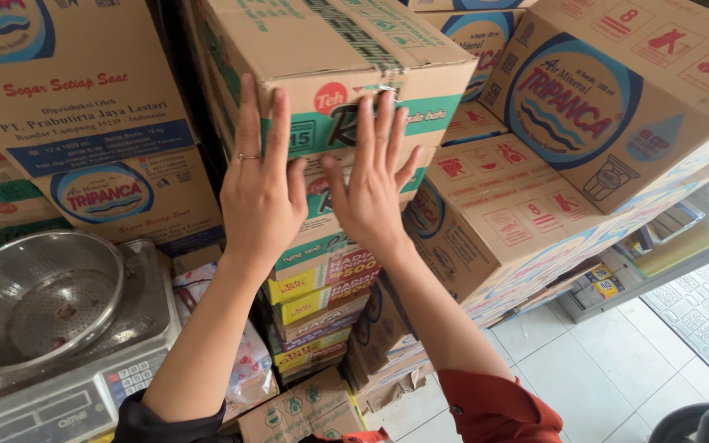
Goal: The person moves and stacks cardboard boxes, then sits on the floor to unpack and arrange small zinc supplement packets into a cardboard box. The person handles boxes of tea and other goods, and uses a digital scale with a colander to weigh items.
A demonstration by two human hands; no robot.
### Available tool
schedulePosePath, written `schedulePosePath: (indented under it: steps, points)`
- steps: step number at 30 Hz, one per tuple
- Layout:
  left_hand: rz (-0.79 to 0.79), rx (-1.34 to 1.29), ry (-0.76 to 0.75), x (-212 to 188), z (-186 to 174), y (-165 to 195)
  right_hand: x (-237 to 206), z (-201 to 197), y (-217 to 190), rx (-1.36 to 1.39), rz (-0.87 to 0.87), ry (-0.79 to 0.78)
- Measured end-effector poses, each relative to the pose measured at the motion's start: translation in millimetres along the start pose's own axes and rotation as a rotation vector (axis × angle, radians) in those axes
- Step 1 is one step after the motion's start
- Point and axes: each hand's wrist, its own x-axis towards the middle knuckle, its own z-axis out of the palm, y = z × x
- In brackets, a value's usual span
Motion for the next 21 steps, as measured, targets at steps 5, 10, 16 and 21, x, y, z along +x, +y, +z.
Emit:
schedulePosePath:
  steps: [5, 10, 16, 21]
  points:
    - [0.031, -0.096, -0.034, 6.1, -11.8, -19.3, 16.2, 20.3, -16.8, 0.085, 0.060, 0.089]
    - [0.098, -0.191, -0.072, 16.2, -27.0, -45.4, 33.2, 33.8, -42.9, 0.095, 0.066, 0.207]
    - [0.102, -0.331, -0.150, 27.7, -49.8, -81.2, 52.3, 36.9, -84.4, 0.082, 0.070, 0.283]
    - [0.068, -0.281, -0.111, 32.8, -66.1, -124.2, 60.2, 47.5, -136.2, 0.040, -0.043, 0.281]
